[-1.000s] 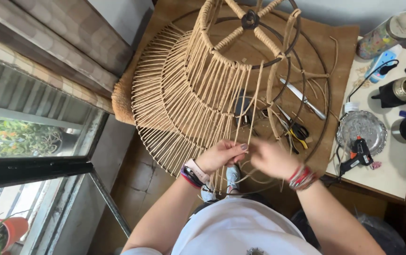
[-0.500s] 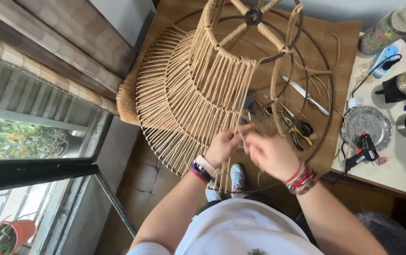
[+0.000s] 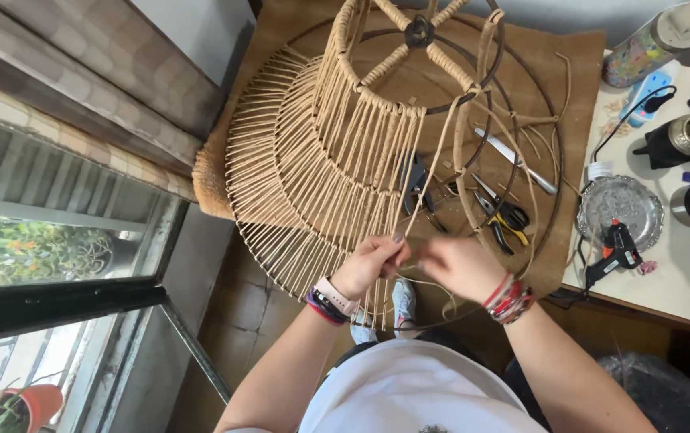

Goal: Weaving thin rattan strips through a circular frame to create a lampshade

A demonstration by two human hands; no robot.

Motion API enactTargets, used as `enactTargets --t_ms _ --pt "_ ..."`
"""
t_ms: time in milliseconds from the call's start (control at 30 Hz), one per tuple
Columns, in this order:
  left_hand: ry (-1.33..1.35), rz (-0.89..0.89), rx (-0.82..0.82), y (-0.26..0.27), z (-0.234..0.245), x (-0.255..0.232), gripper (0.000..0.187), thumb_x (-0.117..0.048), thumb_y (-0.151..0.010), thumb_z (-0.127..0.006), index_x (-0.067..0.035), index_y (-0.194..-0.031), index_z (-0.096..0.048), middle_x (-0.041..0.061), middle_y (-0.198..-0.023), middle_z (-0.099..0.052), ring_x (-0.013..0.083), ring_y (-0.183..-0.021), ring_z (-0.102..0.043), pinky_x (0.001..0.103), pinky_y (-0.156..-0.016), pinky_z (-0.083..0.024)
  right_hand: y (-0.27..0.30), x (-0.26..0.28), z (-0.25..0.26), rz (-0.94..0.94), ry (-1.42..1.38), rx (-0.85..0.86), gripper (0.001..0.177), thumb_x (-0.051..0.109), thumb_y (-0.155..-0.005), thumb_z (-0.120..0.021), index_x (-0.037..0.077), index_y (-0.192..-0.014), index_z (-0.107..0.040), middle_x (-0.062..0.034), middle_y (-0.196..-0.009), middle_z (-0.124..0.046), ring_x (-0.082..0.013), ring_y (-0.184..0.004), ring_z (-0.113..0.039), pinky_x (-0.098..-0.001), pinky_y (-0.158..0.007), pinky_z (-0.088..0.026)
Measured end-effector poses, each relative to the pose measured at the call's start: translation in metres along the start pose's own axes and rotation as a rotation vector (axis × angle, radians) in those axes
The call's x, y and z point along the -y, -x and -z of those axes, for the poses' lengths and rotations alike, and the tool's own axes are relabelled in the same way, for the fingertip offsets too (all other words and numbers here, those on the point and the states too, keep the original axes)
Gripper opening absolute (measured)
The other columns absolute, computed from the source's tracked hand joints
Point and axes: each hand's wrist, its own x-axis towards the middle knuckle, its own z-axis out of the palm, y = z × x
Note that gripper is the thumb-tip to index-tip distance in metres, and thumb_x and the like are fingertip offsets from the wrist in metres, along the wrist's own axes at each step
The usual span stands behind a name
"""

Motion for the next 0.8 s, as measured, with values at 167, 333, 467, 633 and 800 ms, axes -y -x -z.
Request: enactTargets --t_ms 167,333,467,633,800 --pt "0.036 -0.013 0.01 -0.004 0.003 -0.001 0.048 -0.036 -0.108 -0.054 -0.006 -0.072 -0.065 -0.003 -0.049 -0.039 0.0035 -0.045 -0.035 0.017 -0.046 -0.027 -0.037 0.014 0.052 0.311 -0.606 -0.434 0.024 0.02 -0.099 -0.054 0.005 -0.115 -0.063 -0.0148 -0.096 -0.073 -0.0302 -0.094 -0.072 -0.0445 -0.087 -0.057" --pt "0.051 -0.092 -0.043 -0.014 0.001 0.009 0.036 -0.029 -0.107 -0.057 -0.005 -0.083 -0.065 -0.001 -0.05 -0.043 0.0034 -0.047 -0.038 0.017 -0.048 -0.028 -0.052 0.053 0.114 0.447 -0.599 -0.611 0.026 0.014 -0.115 -0.041 0.001 -0.101 -0.059 -0.0042 -0.064 -0.058 -0.0166 -0.054 -0.062 -0.0264 -0.052 -0.056" --pt "0.276 -0.351 -0.135 -0.022 0.002 0.053 0.008 -0.015 -0.104 -0.06 -0.01 -0.108 -0.056 0.002 -0.058 -0.051 0.0035 -0.051 -0.037 0.016 -0.049 -0.027 -0.039 0.025 0.071 0.395 -0.214 -0.616 0.016 0.013 -0.106 -0.053 0.006 -0.1 -0.065 -0.0095 -0.062 -0.063 -0.0268 -0.056 -0.067 -0.0379 -0.053 -0.053" --pt "0.396 -0.265 -0.339 -0.035 -0.011 0.047 0.009 -0.015 -0.104 -0.058 -0.011 -0.097 -0.06 0.006 -0.063 -0.064 0.004 -0.049 -0.048 0.014 -0.047 -0.031 -0.024 -0.065 -0.001 0.093 0.328 -0.619 0.009 0.029 -0.101 -0.063 0.024 -0.1 -0.071 -0.0008 -0.073 -0.071 -0.0242 -0.072 -0.073 -0.0372 -0.064 -0.058" --pt "0.231 -0.337 -0.49 -0.056 -0.023 0.049 0.018 -0.018 -0.104 -0.063 -0.01 -0.093 -0.073 0.008 -0.078 -0.074 0.0084 -0.063 -0.063 0.015 -0.061 -0.043 -0.015 -0.064 0.01 0.094 0.54 -0.733 0.006 0.028 -0.093 -0.073 0.022 -0.093 -0.071 0.0028 -0.088 -0.065 -0.0227 -0.084 -0.07 -0.0344 -0.071 -0.059"
